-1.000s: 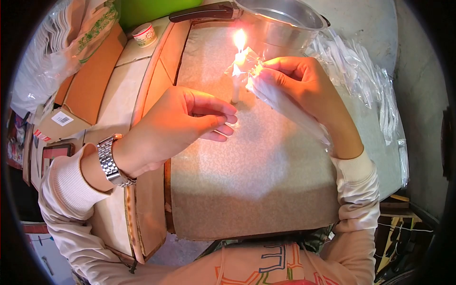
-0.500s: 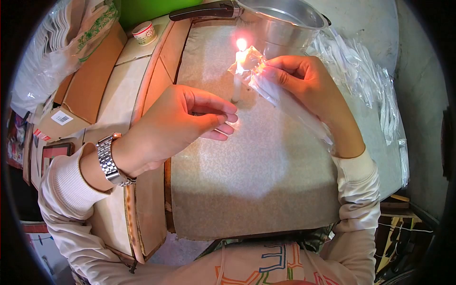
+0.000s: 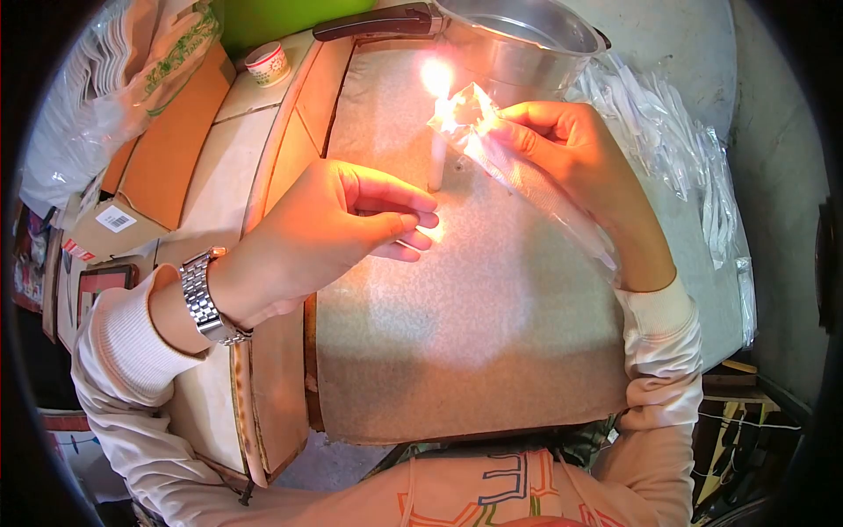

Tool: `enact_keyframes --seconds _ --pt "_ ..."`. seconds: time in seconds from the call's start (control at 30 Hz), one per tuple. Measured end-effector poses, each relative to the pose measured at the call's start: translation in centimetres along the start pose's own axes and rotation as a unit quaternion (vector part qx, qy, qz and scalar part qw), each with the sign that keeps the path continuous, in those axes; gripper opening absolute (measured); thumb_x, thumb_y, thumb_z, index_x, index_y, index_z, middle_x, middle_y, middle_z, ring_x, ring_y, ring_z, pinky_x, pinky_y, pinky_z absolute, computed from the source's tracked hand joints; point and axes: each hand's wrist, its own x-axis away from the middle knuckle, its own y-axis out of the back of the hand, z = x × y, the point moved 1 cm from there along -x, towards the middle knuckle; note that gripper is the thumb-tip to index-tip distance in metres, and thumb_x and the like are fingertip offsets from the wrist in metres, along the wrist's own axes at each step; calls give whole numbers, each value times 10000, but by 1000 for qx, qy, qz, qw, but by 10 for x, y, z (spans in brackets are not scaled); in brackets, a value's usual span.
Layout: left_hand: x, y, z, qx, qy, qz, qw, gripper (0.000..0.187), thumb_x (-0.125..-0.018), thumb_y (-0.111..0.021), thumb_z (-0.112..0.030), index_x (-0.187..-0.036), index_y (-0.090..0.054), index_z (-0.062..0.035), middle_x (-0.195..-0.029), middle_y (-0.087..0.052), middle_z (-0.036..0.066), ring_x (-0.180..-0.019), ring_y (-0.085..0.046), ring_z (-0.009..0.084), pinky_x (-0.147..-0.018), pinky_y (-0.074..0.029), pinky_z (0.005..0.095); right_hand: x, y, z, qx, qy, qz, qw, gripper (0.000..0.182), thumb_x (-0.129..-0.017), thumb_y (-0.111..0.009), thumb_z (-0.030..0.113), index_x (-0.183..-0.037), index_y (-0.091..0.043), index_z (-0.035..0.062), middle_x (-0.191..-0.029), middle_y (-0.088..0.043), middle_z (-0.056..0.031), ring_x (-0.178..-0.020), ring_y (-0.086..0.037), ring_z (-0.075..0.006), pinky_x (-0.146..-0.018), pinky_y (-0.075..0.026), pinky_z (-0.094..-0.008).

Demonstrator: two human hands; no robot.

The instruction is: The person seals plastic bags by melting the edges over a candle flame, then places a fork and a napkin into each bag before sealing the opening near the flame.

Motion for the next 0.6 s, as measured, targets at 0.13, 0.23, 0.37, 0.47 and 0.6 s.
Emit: enact_keyframes --seconds 0.13,0.23,0.37,0.47,0.6 --pt "0 0 0 1 -2 -1 1000 235 -863 -588 -53 -1072 -598 56 -1016 -635 117 -878 -638 158 -790 -529 270 -1 -2 -2 -12 7 22 1000 219 -898 -558 180 -957 -669 1 -815 -663 -27 -730 -555 -48 -654 -444 -218" --pt "0 -1 -1 -9 1 -5 1000 238 -864 -584 -50 -1076 -596 58 -1015 -635 117 -878 -637 158 -789 -528 270 1 -5 -1 -35 -27 38 998 222 -897 -559 185 -952 -669 0 -815 -667 -30 -723 -561 -53 -647 -445 -220" --pt "0 -1 -1 -9 -1 -5 1000 240 -865 -581 -47 -1078 -594 62 -1014 -634 117 -880 -635 158 -789 -527 270 0 -6 -4 -14 -8 20 1000 227 -898 -557 191 -943 -669 -2 -793 -660 -23 -701 -555 -53 -628 -440 -221" --pt "0 -1 -1 -9 -3 -3 1000 240 -864 -579 -42 -1079 -592 64 -1015 -634 119 -882 -635 158 -791 -527 269 -1 -5 -7 -11 -4 10 1000 224 -897 -558 192 -934 -671 1 -777 -654 -16 -691 -548 -50 -619 -435 -219" --pt "0 0 -1 -7 0 -2 1000 244 -866 -578 -45 -1085 -589 62 -1018 -634 121 -880 -635 158 -790 -526 269 -1 -4 -7 -7 3 0 1000 218 -896 -558 188 -930 -670 5 -769 -649 -10 -687 -544 -46 -617 -433 -218"
